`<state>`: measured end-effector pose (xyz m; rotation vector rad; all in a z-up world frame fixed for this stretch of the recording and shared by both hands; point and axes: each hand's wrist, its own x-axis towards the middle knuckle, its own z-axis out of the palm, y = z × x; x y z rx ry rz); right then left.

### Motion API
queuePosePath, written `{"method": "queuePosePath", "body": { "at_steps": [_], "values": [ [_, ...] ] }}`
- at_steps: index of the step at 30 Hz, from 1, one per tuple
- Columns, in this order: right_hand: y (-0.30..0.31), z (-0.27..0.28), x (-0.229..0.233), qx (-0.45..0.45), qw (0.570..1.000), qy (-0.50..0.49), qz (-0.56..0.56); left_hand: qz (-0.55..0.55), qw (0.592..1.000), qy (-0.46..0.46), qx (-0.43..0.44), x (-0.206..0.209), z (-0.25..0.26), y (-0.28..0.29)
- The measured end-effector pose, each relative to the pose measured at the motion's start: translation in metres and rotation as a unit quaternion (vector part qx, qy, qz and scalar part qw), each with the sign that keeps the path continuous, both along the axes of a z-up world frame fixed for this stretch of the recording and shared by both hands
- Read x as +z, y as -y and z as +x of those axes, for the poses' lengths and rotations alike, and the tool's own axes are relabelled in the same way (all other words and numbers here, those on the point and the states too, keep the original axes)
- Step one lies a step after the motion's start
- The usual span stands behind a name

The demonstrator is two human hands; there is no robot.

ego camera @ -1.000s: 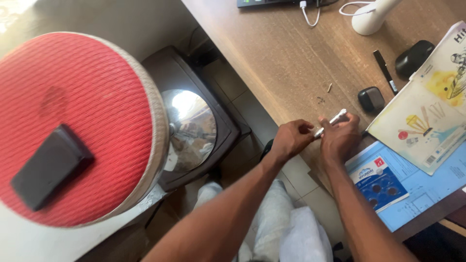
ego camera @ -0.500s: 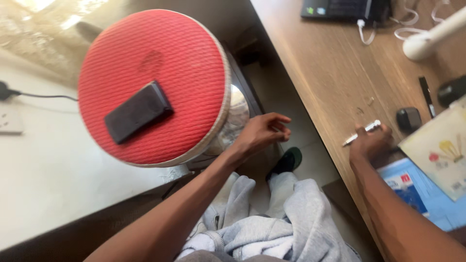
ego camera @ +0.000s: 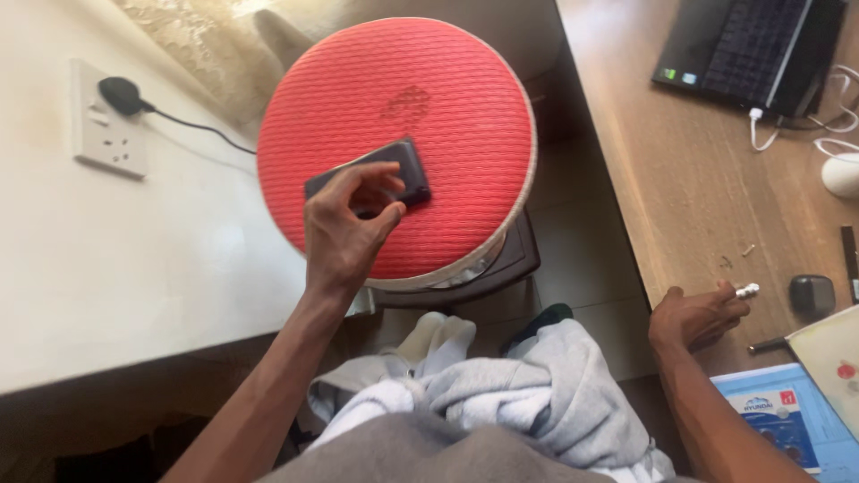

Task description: The person disassembles a calculator using a screwdriver, removes the back cover, and replaces the battery. They then reassemble the calculator and test it by pressing buttons.

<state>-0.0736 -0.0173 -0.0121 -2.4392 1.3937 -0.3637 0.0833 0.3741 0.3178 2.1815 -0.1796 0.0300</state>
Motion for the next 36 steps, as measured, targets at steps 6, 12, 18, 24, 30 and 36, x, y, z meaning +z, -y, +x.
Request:
{"method": "queuePosePath", "body": {
  "at_steps": [6, 12, 18, 24, 30, 36],
  "values": [
    [-0.046, 0.065, 0.096, 0.167, 0.97, 0.174, -0.035, 0.129, 0.985, 0.098, -0.056, -0.005, 0.028, -0.041],
    [-0.151, 0.139, 0.238, 0.173, 0.884, 0.29, 0.322, 0.187, 0.977, 0.005, -0.098, -0.018, 0.05, -0.061],
    [-0.236, 0.175, 0.302, 0.266, 0.82, 0.178, 0.475, 0.18, 0.975, -0.012, -0.131, -0.024, 0.061, -0.07],
    [-0.273, 0.206, 0.318, 0.236, 0.698, 0.205, 0.644, -0.028, 0.978, -0.207, -0.021, -0.014, 0.088, -0.084],
    [-0.32, 0.224, 0.335, 0.324, 0.612, 0.195, 0.694, -0.269, 0.901, -0.34, -0.014, 0.014, 0.103, -0.107],
    [-0.342, 0.231, 0.343, 0.351, 0.593, 0.206, 0.695, -0.254, 0.897, -0.362, -0.011, 0.029, 0.106, -0.128]
  ]
}}
